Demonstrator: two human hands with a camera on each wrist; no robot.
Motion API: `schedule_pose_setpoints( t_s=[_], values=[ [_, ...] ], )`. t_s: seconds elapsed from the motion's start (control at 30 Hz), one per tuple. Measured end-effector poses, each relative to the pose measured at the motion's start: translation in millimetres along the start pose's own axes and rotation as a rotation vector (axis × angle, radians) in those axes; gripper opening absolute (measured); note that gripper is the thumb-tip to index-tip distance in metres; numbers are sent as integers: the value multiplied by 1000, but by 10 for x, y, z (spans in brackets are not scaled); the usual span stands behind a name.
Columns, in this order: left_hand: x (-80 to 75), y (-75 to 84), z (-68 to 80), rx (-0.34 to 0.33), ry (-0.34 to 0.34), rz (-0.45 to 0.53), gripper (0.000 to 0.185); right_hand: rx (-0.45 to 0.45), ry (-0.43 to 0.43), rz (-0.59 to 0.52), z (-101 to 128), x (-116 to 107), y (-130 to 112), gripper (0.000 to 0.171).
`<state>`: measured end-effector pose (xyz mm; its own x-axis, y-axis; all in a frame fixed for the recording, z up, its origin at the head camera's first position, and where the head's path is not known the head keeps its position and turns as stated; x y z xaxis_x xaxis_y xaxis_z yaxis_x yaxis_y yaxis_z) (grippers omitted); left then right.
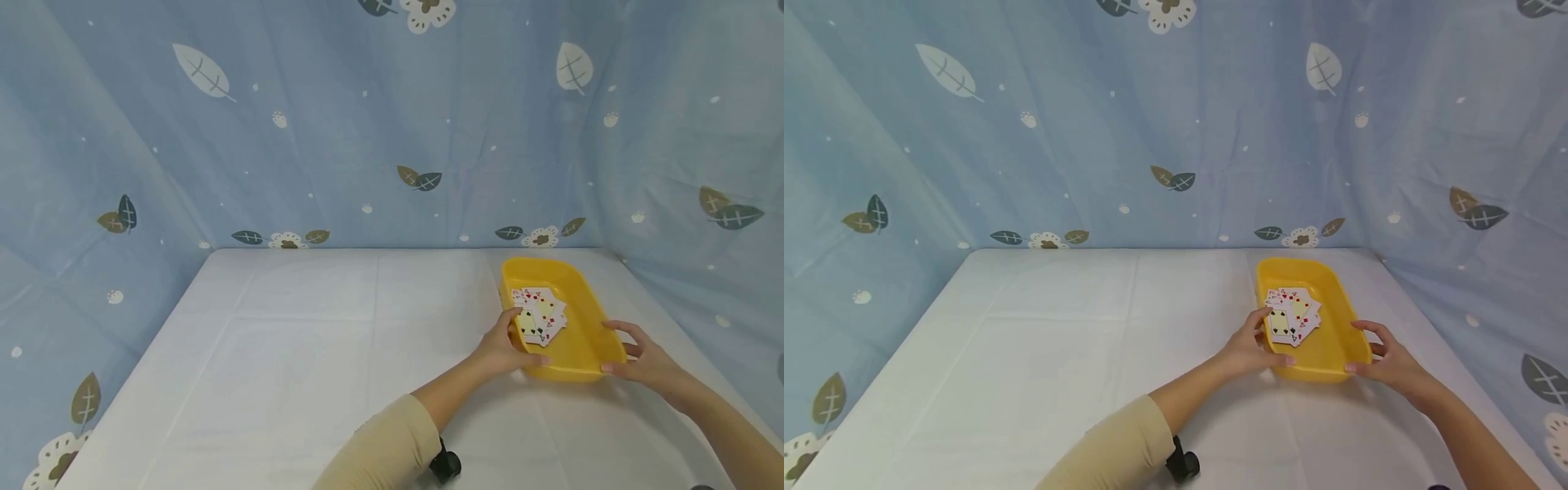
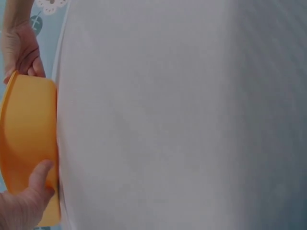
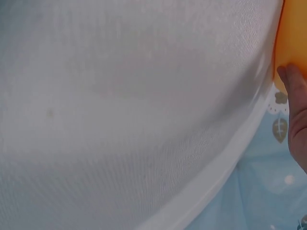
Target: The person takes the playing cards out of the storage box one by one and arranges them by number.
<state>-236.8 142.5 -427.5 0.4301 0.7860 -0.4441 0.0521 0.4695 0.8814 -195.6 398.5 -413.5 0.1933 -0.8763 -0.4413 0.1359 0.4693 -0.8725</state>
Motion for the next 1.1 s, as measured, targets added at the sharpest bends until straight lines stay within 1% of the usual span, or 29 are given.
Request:
schedule_pose_setpoints(
  t_s=[0.17, 0.33, 0.47, 0.57, 0.77, 1.1],
  values=[
    [-50, 6, 24, -9, 1, 1, 85, 16, -1, -3, -25, 30, -19, 68],
    [-101, -13, 29, -19, -3, 4, 86, 24, 13, -5, -39, 88, -62, 73],
    [-152, -47, 27, -18, -9, 30, 85, 46, 27, 4, -57, 155, -100, 80],
    [-185, -71, 32, -13, -17, 72, 84, 62, 35, 10, -70, 199, -120, 84],
    [-258, -132, 72, -28, -23, 127, 84, 72, 42, -8, -79, 306, -176, 86],
    [-422, -241, 169, -27, -15, 149, 87, 92, 28, -14, -129, 516, -310, 91]
  ],
)
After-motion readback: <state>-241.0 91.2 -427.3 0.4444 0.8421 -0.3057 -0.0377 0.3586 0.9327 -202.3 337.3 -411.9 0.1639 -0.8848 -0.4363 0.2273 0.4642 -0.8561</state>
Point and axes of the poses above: each hand's wrist, its own z-axis away from the middle knuckle, its own x-axis out of the palm, y = z × x, the point moved 4 cm from there along -z, towards the middle knuckle, and after that the axes turned 13 degrees about -z, right-handed, at the moved point
